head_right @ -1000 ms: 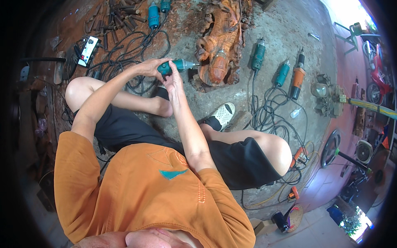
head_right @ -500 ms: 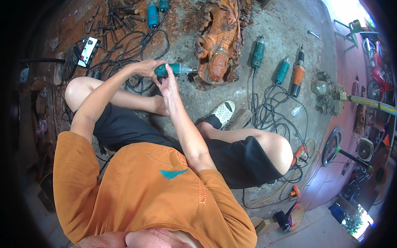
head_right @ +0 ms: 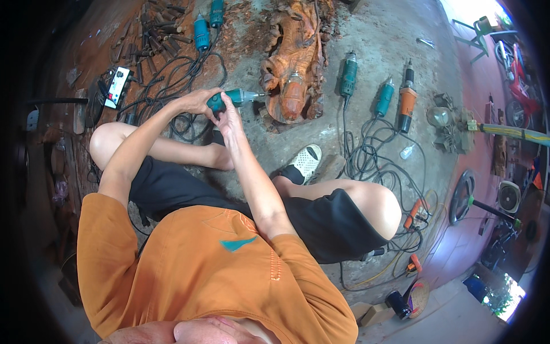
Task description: The person uses a handheld rotary tool to carve details into a large piece of wood. They hold the tool with both hands and move it along the surface, occasionally pausing to inspect the work.
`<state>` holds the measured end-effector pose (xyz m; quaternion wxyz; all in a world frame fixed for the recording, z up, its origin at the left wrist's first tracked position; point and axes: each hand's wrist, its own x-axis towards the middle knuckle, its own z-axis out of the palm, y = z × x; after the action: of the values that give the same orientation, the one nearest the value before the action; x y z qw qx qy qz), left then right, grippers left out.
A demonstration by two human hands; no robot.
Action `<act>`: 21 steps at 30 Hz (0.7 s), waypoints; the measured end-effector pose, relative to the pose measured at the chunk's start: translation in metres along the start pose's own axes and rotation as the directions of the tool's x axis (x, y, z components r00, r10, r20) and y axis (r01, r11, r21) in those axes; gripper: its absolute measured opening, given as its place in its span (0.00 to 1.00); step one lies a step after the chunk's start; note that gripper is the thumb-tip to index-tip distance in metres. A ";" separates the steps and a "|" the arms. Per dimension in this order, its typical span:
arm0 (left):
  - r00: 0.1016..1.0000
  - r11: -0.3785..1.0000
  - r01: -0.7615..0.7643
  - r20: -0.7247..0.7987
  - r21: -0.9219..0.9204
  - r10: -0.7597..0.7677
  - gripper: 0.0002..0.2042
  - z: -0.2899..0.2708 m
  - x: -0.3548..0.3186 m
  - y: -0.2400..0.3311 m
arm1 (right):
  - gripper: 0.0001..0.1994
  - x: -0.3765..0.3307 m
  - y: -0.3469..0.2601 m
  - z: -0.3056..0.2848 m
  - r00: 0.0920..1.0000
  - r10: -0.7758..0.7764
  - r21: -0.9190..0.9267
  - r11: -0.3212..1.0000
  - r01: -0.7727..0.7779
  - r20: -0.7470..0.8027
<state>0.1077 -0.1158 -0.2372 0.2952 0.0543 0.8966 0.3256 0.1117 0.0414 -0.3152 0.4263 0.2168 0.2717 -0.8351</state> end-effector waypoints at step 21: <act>0.987 0.999 0.048 0.157 -0.015 -0.045 0.46 -0.004 -0.009 -0.003 | 0.28 -0.014 0.025 0.003 1.000 0.014 0.082 0.997 -0.013 -0.012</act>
<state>0.1134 -0.1233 -0.2323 0.3727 0.0561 0.8686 0.3217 0.1396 0.0357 -0.3112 0.4208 0.2414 0.2384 -0.8413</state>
